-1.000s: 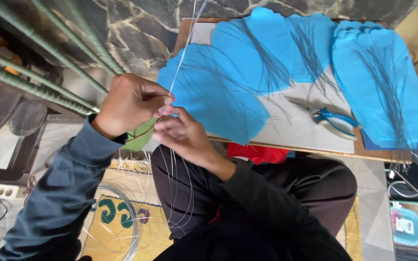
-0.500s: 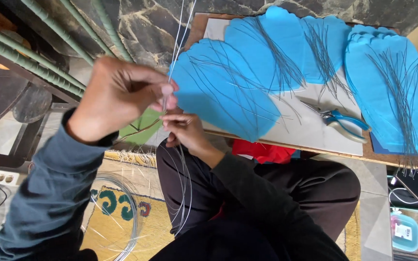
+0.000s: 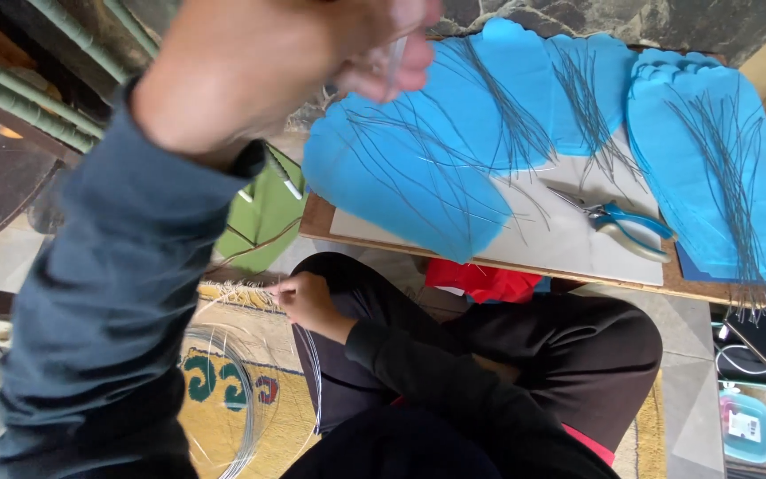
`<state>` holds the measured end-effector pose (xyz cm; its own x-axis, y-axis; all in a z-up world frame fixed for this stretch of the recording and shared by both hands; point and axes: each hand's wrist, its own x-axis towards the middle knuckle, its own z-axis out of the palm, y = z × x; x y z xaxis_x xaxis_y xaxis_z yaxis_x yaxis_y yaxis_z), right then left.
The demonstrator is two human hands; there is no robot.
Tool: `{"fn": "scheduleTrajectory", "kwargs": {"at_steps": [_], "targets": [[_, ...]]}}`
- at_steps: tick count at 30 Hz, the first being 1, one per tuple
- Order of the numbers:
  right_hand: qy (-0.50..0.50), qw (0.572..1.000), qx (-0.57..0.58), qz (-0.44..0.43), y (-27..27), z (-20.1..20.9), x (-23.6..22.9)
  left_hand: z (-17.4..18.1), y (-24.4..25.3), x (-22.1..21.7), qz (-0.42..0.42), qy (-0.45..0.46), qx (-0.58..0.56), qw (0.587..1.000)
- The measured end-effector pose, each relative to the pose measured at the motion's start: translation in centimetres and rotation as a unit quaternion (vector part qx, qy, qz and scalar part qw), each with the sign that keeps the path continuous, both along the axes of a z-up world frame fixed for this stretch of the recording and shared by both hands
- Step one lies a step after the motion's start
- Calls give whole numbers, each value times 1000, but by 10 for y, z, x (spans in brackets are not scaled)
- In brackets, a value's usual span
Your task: Cutting thin metal wires to length and arranging them on blue leaf-shaped fabric pieces as part of a craft or upholstery project.
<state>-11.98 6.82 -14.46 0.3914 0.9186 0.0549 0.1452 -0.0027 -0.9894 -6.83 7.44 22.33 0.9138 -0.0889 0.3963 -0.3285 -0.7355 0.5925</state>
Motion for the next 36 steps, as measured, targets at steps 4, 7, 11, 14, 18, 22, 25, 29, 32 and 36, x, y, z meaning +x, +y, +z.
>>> {"fn": "scheduleTrajectory", "kwargs": {"at_steps": [4,7,11,14,18,22,25,29,32,36], "targets": [[-57,998,10,9,4,-22,4,-22,-4,38,58,96,-191,975],[-160,986,-1,47,-16,15,31,-36,-4,46,-8,23,-184,983],[-87,982,147,-85,-64,110,72,-56,2,57,-85,-40,-144,985],[160,911,368,-91,-71,143,97,-61,-9,66,-18,2,-208,978],[293,859,417,-47,-81,161,99,-69,-9,77,-52,-15,-176,983],[163,863,424,-220,-102,179,95,-75,-6,78,-26,-42,-201,978],[74,882,383,-266,-119,181,105,-75,-9,78,6,-48,-226,973],[-31,917,293,-268,-144,185,122,-90,-9,77,-2,-80,-266,961],[-60,949,231,-206,-162,184,138,-103,-15,79,39,-48,-334,940],[-49,958,215,-185,-170,177,152,-119,-22,87,84,-3,-381,921]]}}
